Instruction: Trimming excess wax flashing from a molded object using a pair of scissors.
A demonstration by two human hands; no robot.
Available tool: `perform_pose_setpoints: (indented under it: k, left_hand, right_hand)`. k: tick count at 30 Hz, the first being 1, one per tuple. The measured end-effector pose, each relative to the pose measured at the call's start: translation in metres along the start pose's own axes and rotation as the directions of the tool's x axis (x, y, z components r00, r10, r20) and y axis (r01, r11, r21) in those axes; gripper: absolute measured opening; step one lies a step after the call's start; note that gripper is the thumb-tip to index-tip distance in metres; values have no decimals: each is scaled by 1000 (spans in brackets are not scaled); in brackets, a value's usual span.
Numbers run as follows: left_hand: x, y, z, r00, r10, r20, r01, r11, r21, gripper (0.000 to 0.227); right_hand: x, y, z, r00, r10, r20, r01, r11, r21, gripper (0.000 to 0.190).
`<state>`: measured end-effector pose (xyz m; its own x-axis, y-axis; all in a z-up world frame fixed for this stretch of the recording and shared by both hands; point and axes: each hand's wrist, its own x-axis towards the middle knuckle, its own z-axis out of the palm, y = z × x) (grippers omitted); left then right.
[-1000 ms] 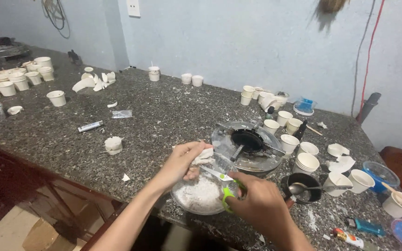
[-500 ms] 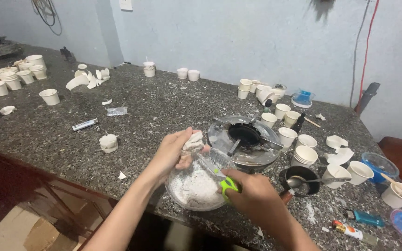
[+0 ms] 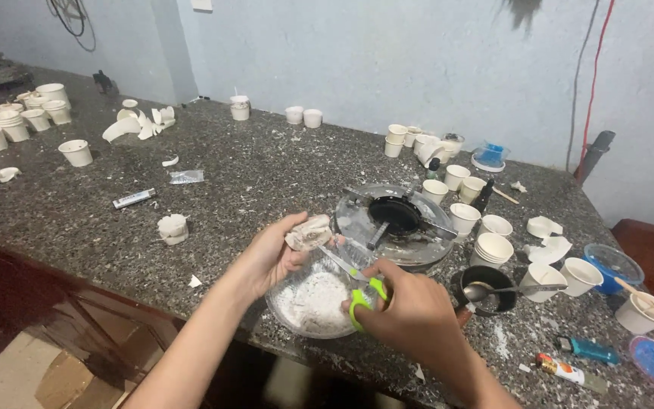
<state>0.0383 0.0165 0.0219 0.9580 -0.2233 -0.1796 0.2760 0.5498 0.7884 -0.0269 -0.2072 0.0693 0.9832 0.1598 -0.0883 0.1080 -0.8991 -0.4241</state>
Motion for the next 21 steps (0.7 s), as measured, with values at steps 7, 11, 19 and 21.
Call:
perform_pose_setpoints:
  k: [7, 11, 19, 21]
  left_hand:
    - [-10, -4, 17, 999, 33, -31, -27, 985, 169, 40]
    - [-9, -9, 11, 998, 63, -24, -52, 940, 336, 37]
    - [-10, -7, 6, 993, 114, -39, -88, 904, 418, 35]
    - [-7, -6, 2, 993, 115, 0, -107, 921, 375, 32]
  right_hand:
    - [4, 2, 6, 1000, -25, 7, 25, 998, -51, 37]
    - [4, 3, 6, 998, -64, 16, 65, 993, -102, 39]
    - [-9, -8, -10, 991, -49, 121, 46, 998, 31, 22]
    - [-9, -10, -13, 990, 15, 138, -33, 991, 128, 26]
